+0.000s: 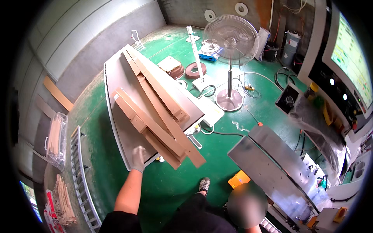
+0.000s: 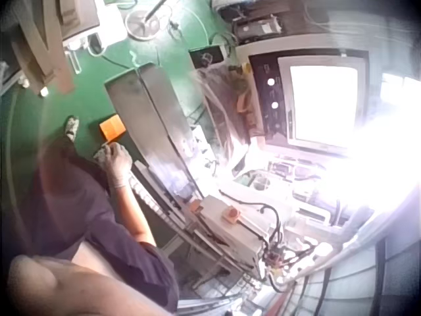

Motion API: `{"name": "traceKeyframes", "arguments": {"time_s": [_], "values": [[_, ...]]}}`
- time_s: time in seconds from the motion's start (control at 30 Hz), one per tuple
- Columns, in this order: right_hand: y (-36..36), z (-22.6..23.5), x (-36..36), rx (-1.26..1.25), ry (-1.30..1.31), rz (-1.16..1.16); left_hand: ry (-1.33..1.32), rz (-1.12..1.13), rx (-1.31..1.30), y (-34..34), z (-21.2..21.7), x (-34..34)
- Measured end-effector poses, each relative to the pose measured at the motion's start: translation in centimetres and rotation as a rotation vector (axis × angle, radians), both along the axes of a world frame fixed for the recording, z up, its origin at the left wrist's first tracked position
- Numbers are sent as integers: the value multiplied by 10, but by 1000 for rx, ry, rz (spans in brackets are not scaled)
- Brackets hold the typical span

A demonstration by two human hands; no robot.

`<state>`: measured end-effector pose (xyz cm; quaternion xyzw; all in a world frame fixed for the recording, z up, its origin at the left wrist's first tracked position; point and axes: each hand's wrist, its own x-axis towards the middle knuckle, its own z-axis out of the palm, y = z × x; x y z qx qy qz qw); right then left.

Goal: The person repeatedly picks up long wooden planks from a stack, places them into a machine, and then removes them to place them back on the stack. This cycle is repeated multiple times in a workshop setting.

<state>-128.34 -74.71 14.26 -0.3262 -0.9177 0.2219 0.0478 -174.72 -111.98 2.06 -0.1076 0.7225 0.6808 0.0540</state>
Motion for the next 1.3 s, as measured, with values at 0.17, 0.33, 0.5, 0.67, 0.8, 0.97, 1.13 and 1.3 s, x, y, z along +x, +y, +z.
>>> {"name": "traceKeyframes", "arguments": {"time_s": [0.17,0.33,0.5,0.67,0.8,0.97,1.13,1.3], "values": [[-18,-33,-55,88,-100,45,283,298,45,-70,-35,-151],[-13,-86,-40,235,-233,123,202,100,33,-30,7,-244],[7,-171,4,492,-351,265,17,250,-125,-25,-1,-276],[5,-178,-3,352,-259,126,-29,110,87,-45,10,-250],[7,-196,0,270,-246,23,-78,-40,217,-36,30,-184],[1,-153,-18,524,-248,115,-523,-345,436,-46,55,-37],[-34,-80,-107,-190,-40,114,-477,-945,218,-13,63,60],[-78,-11,-190,-1038,141,346,-435,-1071,351,51,66,149]]}}
